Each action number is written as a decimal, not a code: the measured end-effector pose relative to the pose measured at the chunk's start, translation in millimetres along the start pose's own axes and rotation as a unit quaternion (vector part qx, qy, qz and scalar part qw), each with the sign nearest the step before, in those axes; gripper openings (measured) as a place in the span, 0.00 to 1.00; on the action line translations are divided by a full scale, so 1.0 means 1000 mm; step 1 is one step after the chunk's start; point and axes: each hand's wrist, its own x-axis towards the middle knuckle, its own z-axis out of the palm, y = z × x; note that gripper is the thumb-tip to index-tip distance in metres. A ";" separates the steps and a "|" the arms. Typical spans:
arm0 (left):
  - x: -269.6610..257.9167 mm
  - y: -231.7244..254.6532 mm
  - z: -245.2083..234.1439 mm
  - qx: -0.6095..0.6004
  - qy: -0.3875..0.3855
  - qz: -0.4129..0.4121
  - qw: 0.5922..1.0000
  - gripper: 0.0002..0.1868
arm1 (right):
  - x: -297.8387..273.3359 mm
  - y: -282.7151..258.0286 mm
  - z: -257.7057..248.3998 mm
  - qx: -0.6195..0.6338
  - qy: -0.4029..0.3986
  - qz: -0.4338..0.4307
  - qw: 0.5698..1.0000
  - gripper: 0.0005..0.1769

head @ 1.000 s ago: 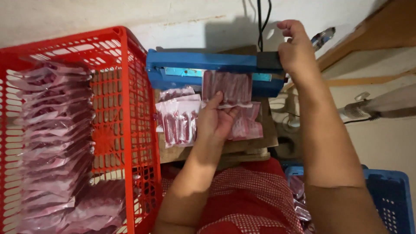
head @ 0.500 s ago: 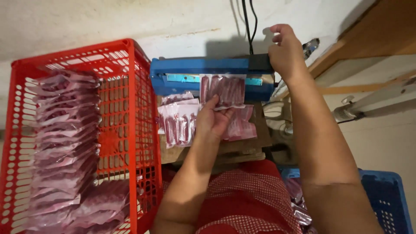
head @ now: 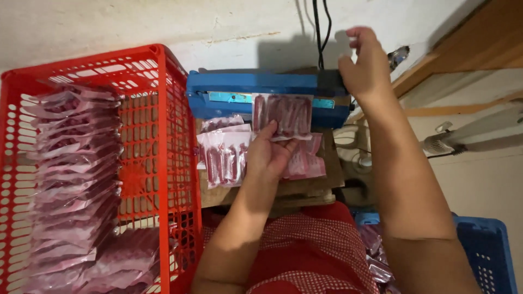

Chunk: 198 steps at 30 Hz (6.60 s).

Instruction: Sealing small plastic pouches containing food products using a manual impulse heat sealer.

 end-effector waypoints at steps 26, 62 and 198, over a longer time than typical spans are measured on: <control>0.024 -0.006 -0.013 0.000 -0.023 0.005 1.000 0.11 | -0.009 -0.048 -0.025 0.137 -0.016 0.087 0.987 0.20; -0.010 -0.071 -0.105 0.805 -0.093 0.572 0.126 0.44 | -0.307 0.103 -0.076 0.547 0.153 0.260 0.781 0.16; 0.001 -0.022 0.010 -0.108 -0.036 0.048 0.992 0.22 | 0.004 0.004 0.008 -0.029 0.001 0.060 0.998 0.19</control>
